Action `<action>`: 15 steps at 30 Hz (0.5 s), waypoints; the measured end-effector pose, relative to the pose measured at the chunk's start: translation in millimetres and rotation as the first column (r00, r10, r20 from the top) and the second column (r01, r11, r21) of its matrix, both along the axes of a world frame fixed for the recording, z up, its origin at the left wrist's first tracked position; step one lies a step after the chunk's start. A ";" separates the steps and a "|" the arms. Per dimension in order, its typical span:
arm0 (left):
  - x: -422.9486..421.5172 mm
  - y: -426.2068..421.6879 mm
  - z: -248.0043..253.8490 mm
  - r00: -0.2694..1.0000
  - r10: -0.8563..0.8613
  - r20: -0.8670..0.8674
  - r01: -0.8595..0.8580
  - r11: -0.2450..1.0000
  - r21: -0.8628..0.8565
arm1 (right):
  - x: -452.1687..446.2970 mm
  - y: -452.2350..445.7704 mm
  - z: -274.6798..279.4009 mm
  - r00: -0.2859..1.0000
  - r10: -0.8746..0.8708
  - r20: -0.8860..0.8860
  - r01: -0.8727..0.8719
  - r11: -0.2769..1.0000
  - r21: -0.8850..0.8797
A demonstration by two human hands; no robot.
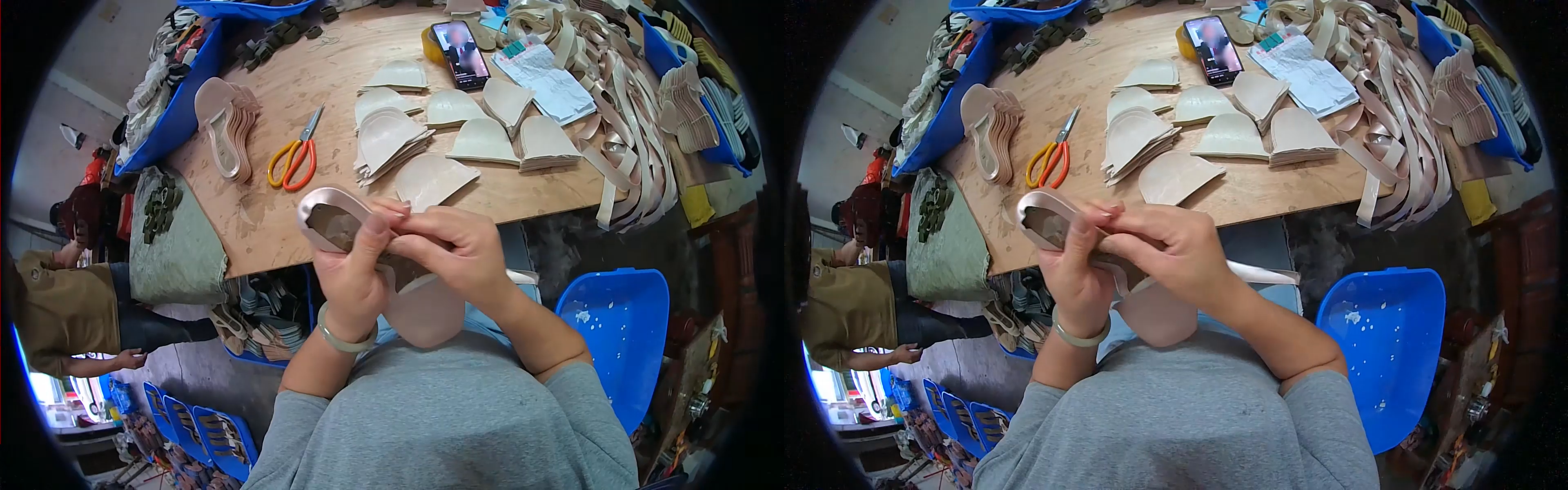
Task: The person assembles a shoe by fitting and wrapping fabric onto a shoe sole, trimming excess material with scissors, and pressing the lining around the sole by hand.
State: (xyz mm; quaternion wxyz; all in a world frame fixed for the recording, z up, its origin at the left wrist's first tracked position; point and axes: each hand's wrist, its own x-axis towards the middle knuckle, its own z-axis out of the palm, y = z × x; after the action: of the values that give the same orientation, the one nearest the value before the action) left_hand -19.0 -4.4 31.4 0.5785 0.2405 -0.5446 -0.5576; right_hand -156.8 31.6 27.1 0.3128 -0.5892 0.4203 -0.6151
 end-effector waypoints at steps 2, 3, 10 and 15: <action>2.1 -0.2 5.7 0.998 0.050 -0.030 -0.050 0.999 0.004 | -2.7 -0.9 0.6 0.999 0.010 0.051 -0.008 0.999 -0.053; 3.0 1.3 7.6 0.998 0.052 -0.028 -0.052 0.999 0.005 | -4.4 1.4 0.1 0.999 0.013 0.053 -0.010 0.999 -0.052; 6.4 17.3 19.5 0.951 -0.033 -0.307 0.058 0.996 0.073 | -9.0 21.4 -3.6 0.950 -0.129 -0.285 0.046 0.959 -0.281; 9.8 23.2 31.6 0.907 -0.170 -0.386 0.176 0.984 -0.020 | -1.2 23.9 -3.8 0.945 -0.153 -0.289 0.039 0.930 -0.365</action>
State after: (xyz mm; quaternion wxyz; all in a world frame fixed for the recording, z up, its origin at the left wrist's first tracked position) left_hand -9.2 18.9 63.0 0.6209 0.0813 -0.4347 -0.6473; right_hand -157.9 55.5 23.3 0.1001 -0.7041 0.3752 -0.5945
